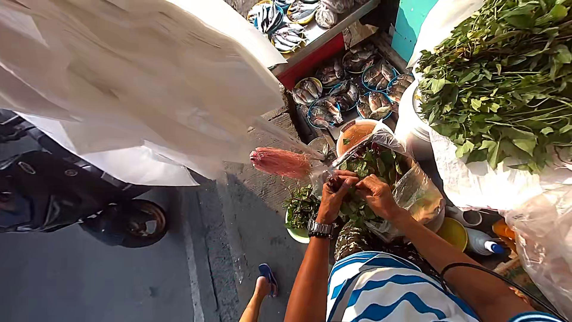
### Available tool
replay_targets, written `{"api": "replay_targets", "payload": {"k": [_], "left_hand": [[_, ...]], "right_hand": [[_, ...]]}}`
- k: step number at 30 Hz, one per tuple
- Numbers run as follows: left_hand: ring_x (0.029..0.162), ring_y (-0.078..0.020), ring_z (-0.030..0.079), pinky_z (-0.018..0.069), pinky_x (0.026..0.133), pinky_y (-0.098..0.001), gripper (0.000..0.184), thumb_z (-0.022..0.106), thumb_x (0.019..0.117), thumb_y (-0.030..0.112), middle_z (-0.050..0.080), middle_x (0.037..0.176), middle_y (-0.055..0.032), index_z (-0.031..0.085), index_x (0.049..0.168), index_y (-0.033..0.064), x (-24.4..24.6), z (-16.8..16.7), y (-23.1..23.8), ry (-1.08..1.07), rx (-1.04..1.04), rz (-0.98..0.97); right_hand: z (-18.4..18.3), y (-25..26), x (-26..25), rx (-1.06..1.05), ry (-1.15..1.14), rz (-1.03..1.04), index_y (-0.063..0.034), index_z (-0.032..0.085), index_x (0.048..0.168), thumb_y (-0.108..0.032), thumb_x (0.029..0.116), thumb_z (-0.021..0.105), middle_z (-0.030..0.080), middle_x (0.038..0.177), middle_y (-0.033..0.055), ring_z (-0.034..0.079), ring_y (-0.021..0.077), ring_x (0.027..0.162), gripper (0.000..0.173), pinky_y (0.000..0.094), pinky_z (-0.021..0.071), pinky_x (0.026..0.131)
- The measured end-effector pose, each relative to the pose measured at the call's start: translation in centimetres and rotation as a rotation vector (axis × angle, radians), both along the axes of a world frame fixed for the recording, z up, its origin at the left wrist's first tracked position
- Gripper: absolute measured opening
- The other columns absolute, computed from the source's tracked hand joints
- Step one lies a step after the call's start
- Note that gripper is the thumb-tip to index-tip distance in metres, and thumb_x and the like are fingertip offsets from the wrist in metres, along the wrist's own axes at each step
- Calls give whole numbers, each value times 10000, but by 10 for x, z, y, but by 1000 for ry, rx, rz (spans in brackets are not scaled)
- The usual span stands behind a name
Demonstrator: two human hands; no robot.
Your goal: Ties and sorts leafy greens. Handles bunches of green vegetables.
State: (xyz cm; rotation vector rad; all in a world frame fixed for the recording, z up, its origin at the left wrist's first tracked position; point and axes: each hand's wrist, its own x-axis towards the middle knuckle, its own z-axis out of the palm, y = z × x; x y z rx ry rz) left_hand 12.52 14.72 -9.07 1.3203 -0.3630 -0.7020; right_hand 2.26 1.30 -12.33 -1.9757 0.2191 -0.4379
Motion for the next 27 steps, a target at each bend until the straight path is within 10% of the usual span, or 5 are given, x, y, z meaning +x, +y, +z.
{"api": "replay_targets", "payload": {"k": [6,10,14,17,27], "left_hand": [[706,-197,704,622,803,-412,430,411,1091,307,658,686,-32,594,753,116,9,-15,29,153,-186,295],[500,-119,596,591,603,-313,551,272,1123,314,542,529,37,528,660,158,24,-9,58,247,-218,479],[452,-109,577,570,524,-299,192,530,1037,151,560,531,11,675,1079,34,21,-3,67,269,-218,428],[424,-102,547,546,480,-289,209,606,975,76,558,524,-4,685,1138,-28,22,2,58,264,-98,389],[526,-83,582,520,521,-238,246,712,928,57,659,696,-30,695,1158,-30,15,3,-23,70,370,66]], "right_hand": [[-24,-24,15,397,131,-9,30,749,1095,-86,979,649,731,1128,144,706,163,1054,193,316,586,943],[-74,-87,50,193,658,-379,24,694,1225,-103,1037,567,674,1243,245,639,372,1189,260,514,473,1062],[-121,-111,82,62,813,-410,-2,670,1283,-183,1020,616,605,1332,266,545,419,1304,324,555,435,1103],[-126,-107,98,27,911,-394,-3,692,1225,-177,974,671,594,1339,274,527,422,1320,306,569,429,1097],[-34,-35,29,-254,174,-268,12,773,938,-81,864,751,620,1298,281,558,474,1242,121,591,447,1070]]}}
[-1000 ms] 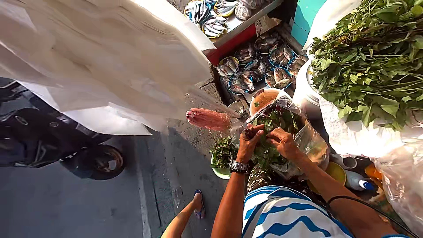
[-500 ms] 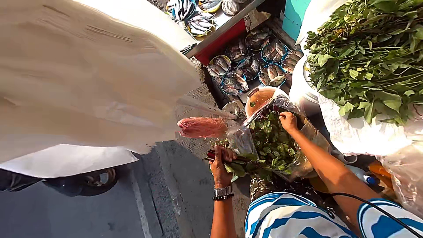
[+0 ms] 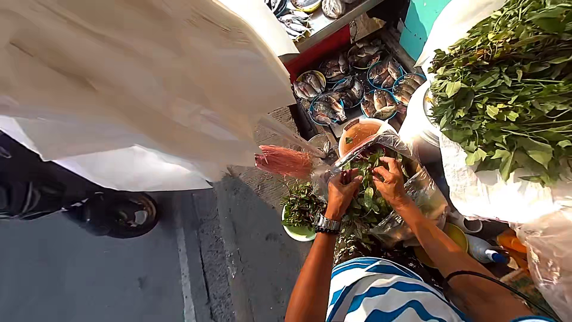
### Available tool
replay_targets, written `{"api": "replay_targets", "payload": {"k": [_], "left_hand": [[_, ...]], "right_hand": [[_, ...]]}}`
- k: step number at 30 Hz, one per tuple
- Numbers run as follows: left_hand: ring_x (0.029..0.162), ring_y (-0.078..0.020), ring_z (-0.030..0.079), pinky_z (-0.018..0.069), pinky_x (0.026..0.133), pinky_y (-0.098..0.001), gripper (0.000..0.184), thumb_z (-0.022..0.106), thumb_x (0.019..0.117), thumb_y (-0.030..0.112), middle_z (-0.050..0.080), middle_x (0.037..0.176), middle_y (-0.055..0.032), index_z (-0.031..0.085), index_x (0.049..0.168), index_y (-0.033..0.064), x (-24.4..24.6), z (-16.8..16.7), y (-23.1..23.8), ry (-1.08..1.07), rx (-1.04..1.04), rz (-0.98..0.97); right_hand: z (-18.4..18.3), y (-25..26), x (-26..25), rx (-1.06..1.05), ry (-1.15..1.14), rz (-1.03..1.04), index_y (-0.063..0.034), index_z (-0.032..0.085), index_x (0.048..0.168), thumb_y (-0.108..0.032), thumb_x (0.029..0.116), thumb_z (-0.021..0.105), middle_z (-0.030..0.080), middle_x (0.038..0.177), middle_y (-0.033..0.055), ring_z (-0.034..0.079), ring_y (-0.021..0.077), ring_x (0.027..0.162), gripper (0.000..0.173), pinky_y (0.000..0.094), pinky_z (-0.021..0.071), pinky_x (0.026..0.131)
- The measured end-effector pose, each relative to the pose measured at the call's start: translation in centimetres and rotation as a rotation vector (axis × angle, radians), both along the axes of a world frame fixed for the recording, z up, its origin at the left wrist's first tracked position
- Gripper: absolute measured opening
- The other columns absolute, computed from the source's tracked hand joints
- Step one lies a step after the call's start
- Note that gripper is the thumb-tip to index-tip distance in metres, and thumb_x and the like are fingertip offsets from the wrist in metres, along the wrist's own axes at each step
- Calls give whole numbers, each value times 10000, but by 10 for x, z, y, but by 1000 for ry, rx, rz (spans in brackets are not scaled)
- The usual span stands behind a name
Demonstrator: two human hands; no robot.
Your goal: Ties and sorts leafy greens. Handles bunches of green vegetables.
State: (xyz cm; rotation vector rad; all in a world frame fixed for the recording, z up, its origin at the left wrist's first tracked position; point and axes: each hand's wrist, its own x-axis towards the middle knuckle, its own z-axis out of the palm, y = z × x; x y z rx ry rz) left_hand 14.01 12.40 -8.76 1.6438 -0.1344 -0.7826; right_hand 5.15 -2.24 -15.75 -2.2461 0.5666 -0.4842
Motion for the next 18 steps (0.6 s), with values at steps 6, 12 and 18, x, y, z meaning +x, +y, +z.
{"api": "replay_targets", "payload": {"k": [6,12,18], "left_hand": [[512,-56,556,505,525,-222,83,686,962,81,607,644,16,670,921,10,-16,15,-11,-106,34,-171],[488,-70,545,510,506,-228,137,609,996,79,564,597,20,614,867,34,-24,34,-5,-30,-41,-165],[526,-76,561,510,531,-237,236,693,977,144,626,677,-14,671,1146,-19,-17,15,-9,-88,80,-131]], "right_hand": [[14,8,-24,-90,-139,107,38,759,950,-104,909,706,607,1409,215,584,434,1263,157,587,477,1031],[-35,-25,-46,10,2,109,46,758,996,-59,909,702,670,1334,185,573,411,1300,147,595,430,1083],[10,-43,-62,737,-177,143,66,601,1246,19,959,579,666,1286,161,684,202,1126,291,350,568,985]]}}
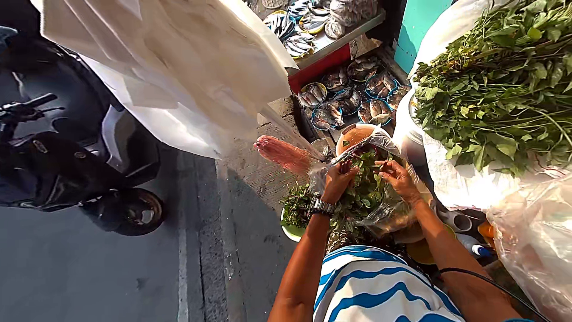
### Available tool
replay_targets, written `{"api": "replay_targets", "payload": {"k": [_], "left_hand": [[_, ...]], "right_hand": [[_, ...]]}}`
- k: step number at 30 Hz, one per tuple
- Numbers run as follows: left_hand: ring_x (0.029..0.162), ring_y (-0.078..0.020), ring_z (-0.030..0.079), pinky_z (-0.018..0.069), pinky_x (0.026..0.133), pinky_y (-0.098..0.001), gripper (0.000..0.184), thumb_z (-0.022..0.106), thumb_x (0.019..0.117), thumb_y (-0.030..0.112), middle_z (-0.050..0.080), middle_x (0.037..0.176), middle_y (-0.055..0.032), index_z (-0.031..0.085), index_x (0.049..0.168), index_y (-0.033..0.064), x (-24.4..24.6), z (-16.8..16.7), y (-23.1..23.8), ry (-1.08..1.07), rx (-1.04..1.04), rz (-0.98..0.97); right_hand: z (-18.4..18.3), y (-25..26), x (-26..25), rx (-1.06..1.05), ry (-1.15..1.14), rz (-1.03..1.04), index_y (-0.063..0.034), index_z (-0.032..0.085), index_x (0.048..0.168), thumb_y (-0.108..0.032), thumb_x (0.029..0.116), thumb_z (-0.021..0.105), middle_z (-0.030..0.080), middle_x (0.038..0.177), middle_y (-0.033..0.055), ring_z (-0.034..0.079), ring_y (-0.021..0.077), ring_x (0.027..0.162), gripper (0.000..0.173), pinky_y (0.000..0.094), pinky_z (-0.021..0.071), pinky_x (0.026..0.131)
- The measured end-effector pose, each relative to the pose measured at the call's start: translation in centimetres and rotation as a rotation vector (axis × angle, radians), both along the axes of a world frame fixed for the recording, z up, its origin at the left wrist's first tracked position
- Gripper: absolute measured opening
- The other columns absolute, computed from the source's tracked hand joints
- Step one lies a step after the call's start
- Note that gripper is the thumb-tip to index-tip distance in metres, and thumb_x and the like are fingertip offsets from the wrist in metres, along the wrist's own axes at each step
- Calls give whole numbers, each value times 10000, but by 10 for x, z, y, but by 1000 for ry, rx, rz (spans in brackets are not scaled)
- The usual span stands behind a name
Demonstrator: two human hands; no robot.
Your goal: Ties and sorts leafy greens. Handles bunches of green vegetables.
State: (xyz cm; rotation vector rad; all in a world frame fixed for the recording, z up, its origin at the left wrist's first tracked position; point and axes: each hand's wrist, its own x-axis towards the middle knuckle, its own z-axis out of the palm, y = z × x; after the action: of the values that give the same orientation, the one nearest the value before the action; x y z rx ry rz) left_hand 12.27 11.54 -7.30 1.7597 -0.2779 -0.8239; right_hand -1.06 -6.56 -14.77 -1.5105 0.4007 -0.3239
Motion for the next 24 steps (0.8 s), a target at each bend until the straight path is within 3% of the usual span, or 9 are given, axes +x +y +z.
{"api": "replay_targets", "payload": {"k": [2,4,7,9,12,15,19,24], "left_hand": [[537,-85,571,511,530,-232,211,668,981,87,641,693,-36,674,1158,-29,-1,6,-2,26,-55,6],[541,-95,577,515,522,-232,173,628,996,52,656,713,-61,686,1133,-37,0,15,-2,45,-150,-2],[558,-96,589,523,534,-229,151,646,986,60,679,738,-64,710,1101,-16,6,30,1,30,-268,-41],[552,-83,586,527,527,-215,171,657,973,49,681,753,-51,712,1129,3,8,43,4,29,-319,-82],[590,-101,603,548,564,-232,271,661,940,31,694,838,-69,680,1209,12,12,48,13,115,-425,-146],[619,-115,648,575,583,-253,336,749,858,79,717,854,-59,693,1188,54,10,40,17,201,-553,-162],[834,-62,694,588,774,-229,295,786,808,60,749,965,-3,712,1091,97,-3,39,17,165,-548,-99],[823,-62,684,583,770,-232,300,820,786,85,746,967,-12,729,1072,86,-7,30,12,136,-572,-29]], "right_hand": [[10,-6,-3,239,-86,-67,17,560,1191,10,958,508,706,1168,126,693,200,1055,239,371,575,929],[20,-9,-6,411,-165,-151,-49,543,1214,-38,984,489,674,1073,78,679,181,968,237,370,586,876],[38,-11,-4,527,-285,-152,-111,568,1222,-84,1036,430,715,1060,87,714,191,946,233,358,605,848],[54,-7,-3,507,-266,-75,-90,592,1211,-78,1047,416,733,1034,102,724,181,916,241,331,612,821],[73,8,4,435,-206,116,-38,639,1178,-63,1006,502,739,991,118,720,172,867,221,315,609,779],[79,24,11,331,-203,247,-32,690,1141,-58,993,574,713,1038,54,692,136,910,190,316,602,839],[74,48,18,292,-224,191,-27,735,1074,-27,972,601,683,1075,22,654,93,984,169,279,568,906],[76,68,15,366,-246,21,-33,703,1034,26,934,645,714,981,26,677,92,924,129,274,579,875]]}}
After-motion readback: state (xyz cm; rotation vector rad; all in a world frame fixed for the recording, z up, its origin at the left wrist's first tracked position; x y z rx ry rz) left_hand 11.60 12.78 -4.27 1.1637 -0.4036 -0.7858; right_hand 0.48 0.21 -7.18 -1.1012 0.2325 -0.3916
